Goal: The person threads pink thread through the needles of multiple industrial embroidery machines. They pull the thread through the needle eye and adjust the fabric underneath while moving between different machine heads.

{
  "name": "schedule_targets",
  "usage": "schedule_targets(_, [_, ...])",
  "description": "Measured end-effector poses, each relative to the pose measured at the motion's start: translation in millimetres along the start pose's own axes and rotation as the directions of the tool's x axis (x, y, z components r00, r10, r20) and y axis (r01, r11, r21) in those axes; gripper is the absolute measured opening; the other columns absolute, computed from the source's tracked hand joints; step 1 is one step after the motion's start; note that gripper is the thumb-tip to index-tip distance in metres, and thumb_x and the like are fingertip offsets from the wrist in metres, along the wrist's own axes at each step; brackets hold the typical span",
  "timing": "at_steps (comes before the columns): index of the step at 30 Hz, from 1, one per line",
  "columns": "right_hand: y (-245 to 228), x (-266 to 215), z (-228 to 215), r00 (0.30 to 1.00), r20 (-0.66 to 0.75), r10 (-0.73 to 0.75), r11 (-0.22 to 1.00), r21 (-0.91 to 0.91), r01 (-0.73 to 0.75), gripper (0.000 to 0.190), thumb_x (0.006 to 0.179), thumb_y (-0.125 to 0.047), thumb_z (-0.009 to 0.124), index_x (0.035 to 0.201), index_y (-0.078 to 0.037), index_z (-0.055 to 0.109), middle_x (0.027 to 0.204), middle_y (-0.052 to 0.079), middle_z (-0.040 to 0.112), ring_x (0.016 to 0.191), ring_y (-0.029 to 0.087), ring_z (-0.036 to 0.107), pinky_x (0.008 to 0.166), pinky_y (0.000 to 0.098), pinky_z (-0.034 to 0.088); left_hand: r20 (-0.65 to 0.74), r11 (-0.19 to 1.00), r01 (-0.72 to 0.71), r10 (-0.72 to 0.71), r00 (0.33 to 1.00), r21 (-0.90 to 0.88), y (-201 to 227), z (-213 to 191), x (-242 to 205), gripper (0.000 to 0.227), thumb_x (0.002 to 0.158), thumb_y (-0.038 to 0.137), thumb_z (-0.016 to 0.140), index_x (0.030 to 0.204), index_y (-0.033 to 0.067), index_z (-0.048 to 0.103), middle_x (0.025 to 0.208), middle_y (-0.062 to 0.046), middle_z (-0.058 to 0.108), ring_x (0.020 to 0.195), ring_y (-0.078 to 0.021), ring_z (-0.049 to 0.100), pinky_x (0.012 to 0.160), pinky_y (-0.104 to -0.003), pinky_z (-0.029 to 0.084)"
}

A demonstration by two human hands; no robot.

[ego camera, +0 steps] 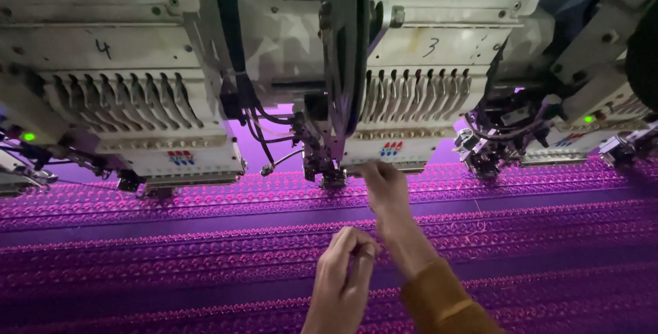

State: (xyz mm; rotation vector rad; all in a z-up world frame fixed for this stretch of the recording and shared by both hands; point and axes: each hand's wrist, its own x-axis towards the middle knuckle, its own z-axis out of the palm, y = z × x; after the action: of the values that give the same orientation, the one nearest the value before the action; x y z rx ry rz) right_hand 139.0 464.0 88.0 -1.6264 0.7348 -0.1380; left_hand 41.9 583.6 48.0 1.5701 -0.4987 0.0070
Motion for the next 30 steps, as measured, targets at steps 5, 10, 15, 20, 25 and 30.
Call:
schedule_targets(5, [1.0,-2.2,0.4,0.999,-0.017,-0.042,0.995,0.095,0.044,0.017,0.101,-0.012,0.064,0.085,-0.012,0.067,0.057,-0.002,0.046,0.044,0.007,0.026,0.039,0.0240,0.021,-0.025,0.998,0.060,-0.060,0.998,0.032,12.4,-2.8,2.5,0.016,0.096,0.015,0.050,0.082,0.0111,0.055,0.082,-0.003,0.061,0.074,-0.0153,0.052,0.067,-0.033,0.042])
schedule_targets(10, [25.2,-14.4,-21.5,0.981,0.099,-0.164,0.958,0.254,0.134,0.015,0.101,-0.025,0.070,0.098,-0.011,0.076,0.051,-0.004,0.037,0.037,0.009,0.027,0.031,0.0275,0.022,-0.059,1.000,-0.009,0.010,0.998,0.024,9.3,-3.7,2.4,0.011,0.089,0.010,0.051,0.080,0.0108,0.058,0.080,-0.002,0.064,0.076,-0.0155,0.058,0.070,-0.031,0.044])
schedule_targets(15, [-7.0,-119.7,-25.2,0.917,0.377,0.132,0.897,0.349,-0.273,0.080,0.083,-0.048,0.047,0.146,-0.001,0.061,0.128,0.023,0.074,0.120,0.034,0.068,0.102,0.0451,0.052,-0.094,0.992,0.014,-0.026,0.995,-0.128,22.6,-11.3,-1.4,0.013,0.092,0.009,0.052,0.081,0.0101,0.058,0.080,-0.002,0.063,0.071,-0.0136,0.055,0.064,-0.032,0.045])
schedule_targets(20, [113.3,-101.7,-14.3,0.703,0.710,-0.029,0.713,0.508,-0.484,0.093,0.083,-0.079,0.031,0.120,0.001,0.061,0.104,0.017,0.067,0.103,0.032,0.064,0.089,0.0446,0.051,-0.085,0.886,0.343,-0.385,0.919,-0.311,59.0,-30.1,7.5,0.017,0.102,0.010,0.046,0.096,0.0055,0.061,0.084,-0.009,0.065,0.074,-0.0195,0.061,0.069,-0.030,0.053])
schedule_targets(25, [72.5,-158.0,-57.5,0.723,0.685,0.091,0.937,0.187,-0.294,0.054,0.102,-0.039,0.050,0.112,0.002,0.083,0.056,-0.001,0.037,0.042,0.010,0.026,0.037,0.0268,0.017,-0.097,0.601,0.513,-0.702,0.706,-0.613,73.3,-63.6,7.3,0.020,0.109,0.016,0.048,0.106,0.0078,0.066,0.076,-0.007,0.056,0.058,-0.0159,0.043,0.050,-0.028,0.034])
schedule_targets(30, [65.1,-145.5,-78.1,0.767,0.619,-0.171,0.978,0.014,0.207,0.023,0.103,-0.022,0.062,0.097,-0.008,0.080,0.063,-0.004,0.045,0.050,0.009,0.033,0.042,0.0281,0.025,0.020,0.942,0.139,-0.152,0.988,0.306,42.8,-78.0,-19.1,0.014,0.098,0.011,0.056,0.096,0.0099,0.070,0.092,-0.005,0.078,0.082,-0.0193,0.074,0.072,-0.034,0.056])
